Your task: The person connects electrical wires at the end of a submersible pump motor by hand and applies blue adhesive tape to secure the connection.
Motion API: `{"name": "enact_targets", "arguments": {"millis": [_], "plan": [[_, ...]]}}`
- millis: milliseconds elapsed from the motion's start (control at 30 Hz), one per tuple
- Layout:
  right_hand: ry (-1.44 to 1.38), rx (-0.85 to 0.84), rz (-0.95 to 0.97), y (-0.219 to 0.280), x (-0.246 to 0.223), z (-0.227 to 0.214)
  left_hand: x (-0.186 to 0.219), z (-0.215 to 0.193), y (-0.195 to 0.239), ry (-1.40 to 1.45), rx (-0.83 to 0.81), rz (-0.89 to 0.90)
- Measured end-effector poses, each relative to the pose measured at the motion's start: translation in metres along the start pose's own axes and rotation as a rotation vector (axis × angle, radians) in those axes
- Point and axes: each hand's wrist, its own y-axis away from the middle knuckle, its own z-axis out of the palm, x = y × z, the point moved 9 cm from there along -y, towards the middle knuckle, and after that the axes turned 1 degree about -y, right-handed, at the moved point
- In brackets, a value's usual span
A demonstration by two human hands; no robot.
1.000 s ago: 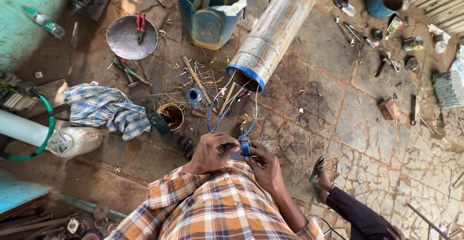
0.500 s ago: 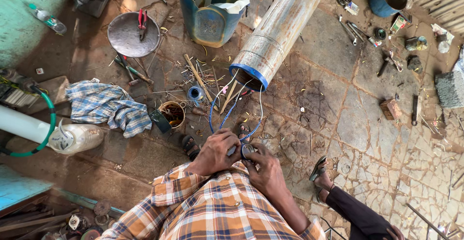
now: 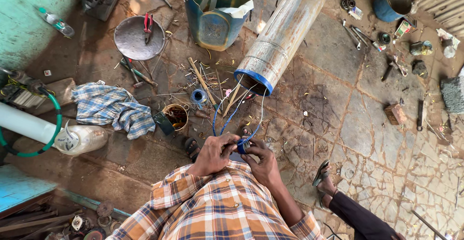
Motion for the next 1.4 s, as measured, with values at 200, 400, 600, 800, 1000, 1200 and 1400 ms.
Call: {"name": "enact_targets", "arguments": {"millis": [200,400,600,800,1000,1200,1400], "plan": [[-0.080,-0.054,-0.143,0.017,-0.031,-0.012,-0.002,0.003,-0.001,0.136,-0.033,-0.102],[-0.480,0.083,0.192,0.000,-0.015,-0.010,0.011,0.001,-0.007,0.043,-0.074,0.000],[-0.701,0.121,0.102,-0.052,-0.002,0.016,0.003,0.018,-0.003,-0.047,-0.206,-0.059],[-0.436,-0.498,-0.115,-0.045,-0.005,0.009,0.015,-0.007,-0.005,-0.152,-0.098,0.143],[-0.149,-0.544,-0.007,-0.029,-0.022,-0.005,0.011,-0.008,-0.008,-0.116,-0.050,0.133],[-0.288,-0.158,0.210,-0.071,-0.008,0.012,0.001,0.005,-0.009,-0.188,-0.143,-0.010],[-0.268,-0.535,-0.150,-0.054,-0.020,0.003,-0.033,0.009,0.001,-0.163,-0.297,-0.467]]}}
